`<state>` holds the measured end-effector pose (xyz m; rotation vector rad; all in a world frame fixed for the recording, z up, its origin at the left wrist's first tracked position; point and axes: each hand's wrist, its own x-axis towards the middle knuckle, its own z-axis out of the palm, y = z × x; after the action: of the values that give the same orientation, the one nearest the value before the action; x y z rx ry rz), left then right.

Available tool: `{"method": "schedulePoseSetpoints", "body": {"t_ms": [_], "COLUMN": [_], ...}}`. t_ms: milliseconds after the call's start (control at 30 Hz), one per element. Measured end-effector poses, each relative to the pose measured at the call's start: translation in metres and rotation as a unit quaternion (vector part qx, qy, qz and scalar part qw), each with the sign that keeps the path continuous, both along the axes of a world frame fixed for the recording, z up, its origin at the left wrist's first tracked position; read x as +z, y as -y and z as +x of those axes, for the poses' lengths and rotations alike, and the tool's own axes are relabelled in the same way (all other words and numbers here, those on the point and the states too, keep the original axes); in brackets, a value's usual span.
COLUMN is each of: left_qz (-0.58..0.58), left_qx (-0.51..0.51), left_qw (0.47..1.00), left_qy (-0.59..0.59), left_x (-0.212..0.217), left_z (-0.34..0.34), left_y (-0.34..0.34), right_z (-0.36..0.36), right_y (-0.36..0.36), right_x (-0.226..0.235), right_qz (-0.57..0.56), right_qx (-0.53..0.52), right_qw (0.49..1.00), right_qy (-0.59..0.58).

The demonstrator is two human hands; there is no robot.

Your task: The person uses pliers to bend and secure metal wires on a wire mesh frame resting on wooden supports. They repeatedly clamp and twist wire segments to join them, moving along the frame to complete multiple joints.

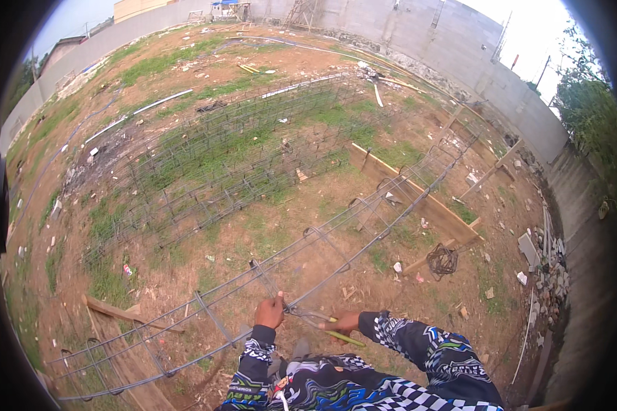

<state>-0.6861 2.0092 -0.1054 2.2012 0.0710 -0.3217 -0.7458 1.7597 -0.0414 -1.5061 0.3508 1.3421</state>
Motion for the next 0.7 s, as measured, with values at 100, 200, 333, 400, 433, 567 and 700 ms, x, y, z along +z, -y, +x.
{"method": "schedulePoseSetpoints", "body": {"t_ms": [100,200,333,400,433,567,700], "left_qz": [-0.009,-0.003,0.005,0.007,0.009,-0.013,-0.005], "left_qx": [-0.009,-0.013,-0.006,0.000,0.003,-0.018,-0.027], "left_qw": [1.000,1.000,1.000,1.000,1.000,1.000,0.998], "left_qy": [0.003,0.018,0.015,0.012,0.011,0.009,0.059], "left_x": [0.000,0.004,-0.009,-0.003,0.000,0.000,0.000], "left_z": [0.011,0.013,0.013,0.010,0.009,0.009,0.005], "left_y": [-0.001,0.004,0.000,-0.002,-0.006,-0.001,0.002], "right_z": [0.005,-0.010,-0.015,-0.019,-0.024,-0.049,-0.050], "right_y": [-0.010,0.006,-0.008,-0.015,-0.027,-0.033,-0.047], "right_x": [0.009,-0.031,-0.029,-0.016,0.006,0.016,0.023], "right_qz": [-0.031,0.200,-0.067,-0.216,-0.264,-0.375,-0.259], "right_qx": [0.016,-0.100,0.061,0.133,0.148,0.162,0.065], "right_qw": [0.999,0.968,0.978,0.908,0.872,0.705,0.912], "right_qy": [0.010,-0.112,0.189,0.334,0.385,0.580,0.311]}}
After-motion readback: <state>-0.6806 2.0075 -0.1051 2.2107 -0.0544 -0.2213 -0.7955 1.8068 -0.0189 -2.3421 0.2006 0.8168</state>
